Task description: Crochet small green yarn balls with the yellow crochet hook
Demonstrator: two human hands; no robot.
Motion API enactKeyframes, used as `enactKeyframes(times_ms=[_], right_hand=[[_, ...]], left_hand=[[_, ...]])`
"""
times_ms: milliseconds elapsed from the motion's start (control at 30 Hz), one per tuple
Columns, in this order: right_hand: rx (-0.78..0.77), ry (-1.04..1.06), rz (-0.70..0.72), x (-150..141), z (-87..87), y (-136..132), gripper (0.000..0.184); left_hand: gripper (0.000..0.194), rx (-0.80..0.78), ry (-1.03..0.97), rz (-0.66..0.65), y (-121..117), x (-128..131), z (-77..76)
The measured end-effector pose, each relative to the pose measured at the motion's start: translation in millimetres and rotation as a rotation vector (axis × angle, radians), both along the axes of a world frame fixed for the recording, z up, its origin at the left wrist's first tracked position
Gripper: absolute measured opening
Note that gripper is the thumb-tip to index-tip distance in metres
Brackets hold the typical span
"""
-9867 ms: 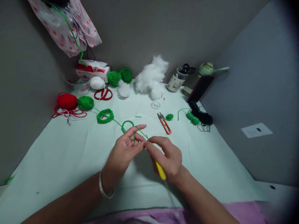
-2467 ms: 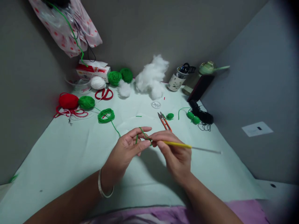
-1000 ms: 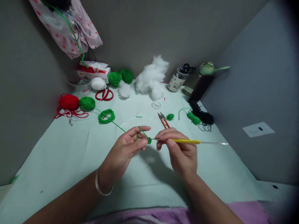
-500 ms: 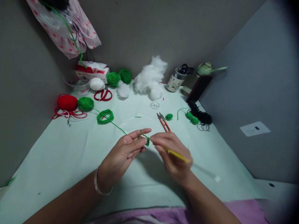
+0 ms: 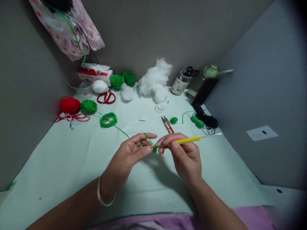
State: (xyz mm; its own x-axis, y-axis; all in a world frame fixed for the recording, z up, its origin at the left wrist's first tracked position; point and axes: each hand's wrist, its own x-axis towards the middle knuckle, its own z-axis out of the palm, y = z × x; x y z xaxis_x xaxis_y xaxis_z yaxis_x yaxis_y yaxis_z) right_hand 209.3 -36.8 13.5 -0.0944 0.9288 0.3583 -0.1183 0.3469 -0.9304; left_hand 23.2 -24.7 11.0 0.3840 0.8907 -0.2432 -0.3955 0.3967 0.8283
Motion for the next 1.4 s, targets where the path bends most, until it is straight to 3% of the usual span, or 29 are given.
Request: enactKeyframes(times_ms=[67,167,267,333,400,467,533,600,767,900,967,1067,1200,1400], right_hand=[[0.097,-0.121,-0.039,1.1,2.0,-2.4,0.021],[0.390,-0.448,-0.122,0.2,2.1,-5.7,0.026],[0.658,-0.786,-0.199,-1.8,-1.0,-7.5,0.033],[0.713,-0.868,-0.237,-2.2,-2.1,-8.1,0.037],[0.627,-0.759,-0.245,-1.5,-1.3,-8.2,0.036],[0.437,-0.500,-0.227,-0.6,0.4,-6.7,0.029],[0.253,-0.232,-0.172,-1.0,1.7,-3.8,0.025],[0.159,-0.117,-0.112,-3.1,1.9,-0.7,0.021],[0.239,-0.292,-0.128,-9.8,0.6,-3.0,0.023],[0.471,-0.674,-0.204,-10.5,-2.0,-10.7,0.032],[0.518,-0.734,-0.218,-8.5,-2.7,-11.4,0.036],[0.363,-0.452,-0.216,-3.4,-1.7,-6.5,0.031],[0.074,-0.005,-0.120,-1.7,0.3,2.0,0.021],[0.013,-0.014,-0.031,-7.0,-0.5,3.9,0.015]], left_hand=[[0.029,0.021,0.024,0.043,0.6,-1.6,0.6],[0.039,0.055,0.042,0.094,0.4,-1.3,0.2],[0.050,0.005,-0.045,0.052,-0.3,1.1,-0.9],[0.048,-0.093,-0.127,-0.012,0.1,2.1,-0.3],[0.040,-0.180,-0.174,-0.050,1.5,1.5,1.5],[0.034,-0.203,-0.181,-0.040,3.0,0.1,3.6],[0.031,-0.160,-0.162,0.003,3.4,-0.8,4.4],[0.031,-0.087,-0.123,0.031,2.1,-0.3,3.4],[0.033,0.017,-0.057,0.047,-3.8,4.7,-2.2],[0.035,-0.082,-0.118,0.085,-4.7,7.4,-2.7],[0.033,-0.159,-0.158,0.043,-3.0,6.4,-1.2],[0.028,-0.208,-0.167,0.016,0.9,1.9,1.2],[0.020,-0.136,-0.116,0.055,2.3,-1.7,0.6],[0.035,0.006,-0.081,-0.027,-3.2,4.6,-1.2]])
